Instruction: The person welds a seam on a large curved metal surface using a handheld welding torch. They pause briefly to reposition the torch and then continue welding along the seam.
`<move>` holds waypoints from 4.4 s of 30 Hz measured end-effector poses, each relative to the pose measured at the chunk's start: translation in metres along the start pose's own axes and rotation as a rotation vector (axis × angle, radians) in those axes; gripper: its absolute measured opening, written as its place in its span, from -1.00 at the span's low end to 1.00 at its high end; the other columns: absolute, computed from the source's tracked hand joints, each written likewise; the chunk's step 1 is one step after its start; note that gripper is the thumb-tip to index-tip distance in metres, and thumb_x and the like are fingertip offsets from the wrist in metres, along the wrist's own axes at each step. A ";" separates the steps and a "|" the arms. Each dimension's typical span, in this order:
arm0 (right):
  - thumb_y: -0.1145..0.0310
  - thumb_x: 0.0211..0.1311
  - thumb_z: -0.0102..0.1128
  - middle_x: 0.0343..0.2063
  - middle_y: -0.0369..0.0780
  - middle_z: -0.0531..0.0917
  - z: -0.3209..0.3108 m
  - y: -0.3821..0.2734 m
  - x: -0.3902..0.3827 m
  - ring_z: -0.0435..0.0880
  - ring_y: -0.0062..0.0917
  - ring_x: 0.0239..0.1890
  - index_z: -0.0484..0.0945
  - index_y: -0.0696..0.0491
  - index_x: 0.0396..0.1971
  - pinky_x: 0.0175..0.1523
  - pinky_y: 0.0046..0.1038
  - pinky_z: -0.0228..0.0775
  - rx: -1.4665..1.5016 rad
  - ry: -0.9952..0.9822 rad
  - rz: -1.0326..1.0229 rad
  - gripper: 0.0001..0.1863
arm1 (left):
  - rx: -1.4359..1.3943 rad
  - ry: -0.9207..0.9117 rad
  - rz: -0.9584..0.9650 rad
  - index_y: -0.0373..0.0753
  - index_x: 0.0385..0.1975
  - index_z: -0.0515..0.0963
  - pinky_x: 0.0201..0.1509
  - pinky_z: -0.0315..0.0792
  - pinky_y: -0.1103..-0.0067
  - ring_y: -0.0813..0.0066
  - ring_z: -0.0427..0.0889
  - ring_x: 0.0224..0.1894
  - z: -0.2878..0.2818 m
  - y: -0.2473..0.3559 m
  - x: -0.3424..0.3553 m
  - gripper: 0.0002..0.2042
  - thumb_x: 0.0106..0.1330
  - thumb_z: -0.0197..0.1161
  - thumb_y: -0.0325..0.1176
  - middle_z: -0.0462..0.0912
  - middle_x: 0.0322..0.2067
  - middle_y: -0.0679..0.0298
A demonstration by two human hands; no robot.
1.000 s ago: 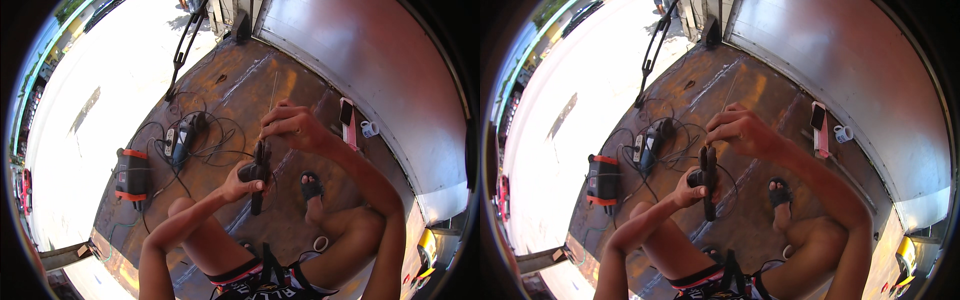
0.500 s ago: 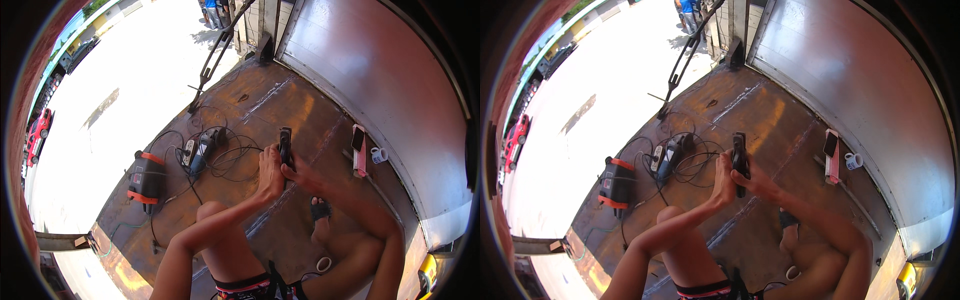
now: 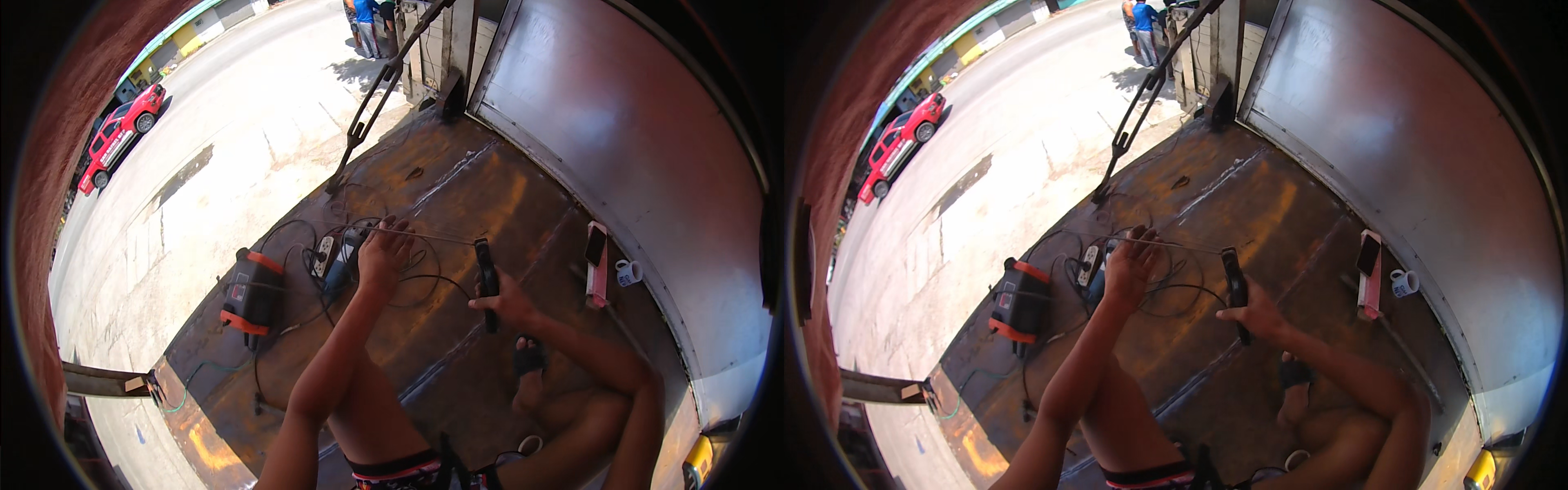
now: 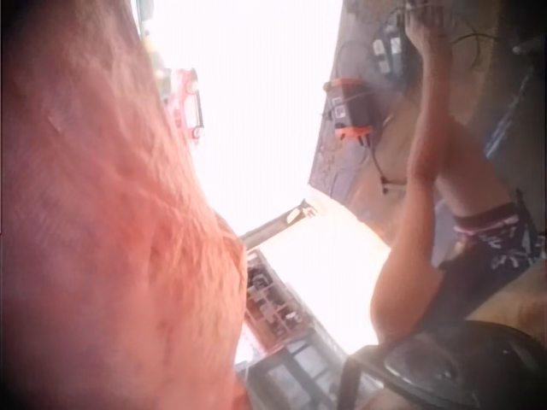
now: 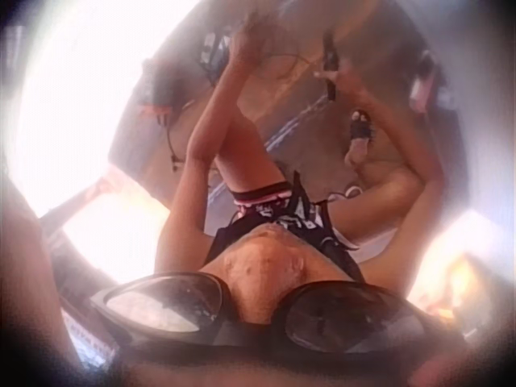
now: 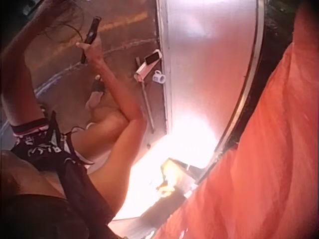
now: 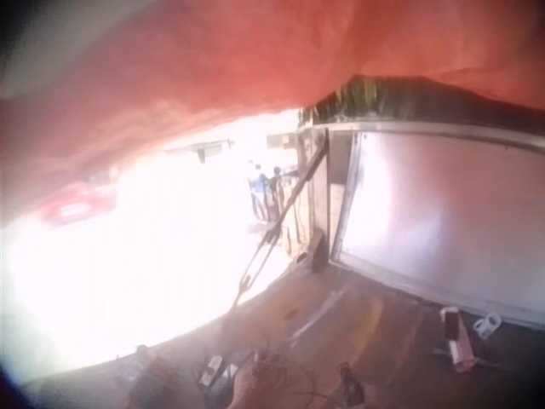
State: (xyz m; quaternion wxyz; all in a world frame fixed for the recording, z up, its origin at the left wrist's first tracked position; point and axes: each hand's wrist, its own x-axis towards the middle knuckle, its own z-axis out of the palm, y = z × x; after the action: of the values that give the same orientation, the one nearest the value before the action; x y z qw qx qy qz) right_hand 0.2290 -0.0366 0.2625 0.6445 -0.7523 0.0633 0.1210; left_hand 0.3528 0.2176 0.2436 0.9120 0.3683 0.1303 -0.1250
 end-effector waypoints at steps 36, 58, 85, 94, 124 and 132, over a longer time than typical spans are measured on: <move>0.15 0.33 0.48 -0.58 -0.35 0.59 -0.008 0.017 0.012 0.55 -0.66 -0.54 0.60 0.05 -0.46 -0.40 -0.45 0.37 -0.038 0.194 0.191 -0.68 | 0.224 -0.102 0.342 -0.42 0.06 0.64 0.32 0.64 0.41 0.33 0.76 0.09 0.024 -0.013 -0.044 -0.73 0.63 0.26 -0.29 0.75 -0.02 0.11; -0.01 0.31 0.52 -0.54 -0.33 0.62 -0.019 0.023 0.019 0.63 -0.62 -0.54 0.63 0.04 -0.33 -0.43 -0.46 0.48 0.160 0.091 0.302 -0.59 | 0.310 -0.174 0.253 -0.37 0.11 0.63 0.33 0.62 0.45 0.35 0.74 0.14 0.022 -0.017 -0.039 -0.69 0.63 0.26 -0.23 0.75 0.02 0.13; -0.17 0.42 0.32 -0.44 -0.30 0.56 -0.126 -0.074 -0.022 0.59 -0.49 -0.40 0.52 -0.02 -0.21 -0.25 -0.32 0.50 0.451 0.304 0.171 -0.52 | 1.529 -0.466 0.739 -0.29 -0.76 0.48 -0.46 0.36 0.07 -0.19 0.53 -0.61 -0.050 -0.088 -0.002 -0.45 0.53 0.17 -0.12 0.43 -0.75 -0.06; -0.22 0.39 0.33 -0.46 -0.30 0.57 -0.129 -0.076 -0.018 0.61 -0.49 -0.41 0.53 -0.03 -0.28 -0.24 -0.31 0.51 0.580 0.318 0.163 -0.50 | 1.579 -0.371 0.634 -0.29 -0.56 0.59 -0.33 0.46 0.04 -0.21 0.62 -0.50 -0.058 -0.091 0.006 -0.49 0.57 0.15 0.00 0.57 -0.65 -0.07; -0.22 0.42 0.25 -0.39 -0.19 0.50 -0.241 0.159 -0.067 0.50 -0.46 -0.41 0.46 0.06 -0.18 -0.30 -0.42 0.40 1.120 0.686 0.006 -0.44 | 1.549 -0.306 0.404 -0.40 -0.59 0.39 -0.40 0.24 0.26 0.26 0.28 -0.59 -0.079 -0.098 0.055 -0.34 0.73 -0.08 0.05 0.33 -0.68 0.04; -0.05 0.59 0.08 -0.03 -0.14 0.36 -0.281 0.150 0.058 0.36 -0.48 -0.19 0.32 0.24 0.31 -0.13 -0.46 0.37 1.156 0.195 -0.209 -0.35 | 1.936 -0.427 0.539 -0.34 0.17 0.57 0.06 0.56 0.25 -0.08 0.79 -0.07 0.011 -0.053 0.100 -0.67 0.66 0.11 -0.22 0.75 -0.15 -0.14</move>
State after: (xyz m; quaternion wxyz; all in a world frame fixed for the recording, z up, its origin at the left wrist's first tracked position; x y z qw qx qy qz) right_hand 0.2760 -0.3338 0.1437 0.9492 -0.2896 0.1034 -0.0669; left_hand 0.4305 0.1603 0.1845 0.2260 0.9330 -0.2783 -0.0307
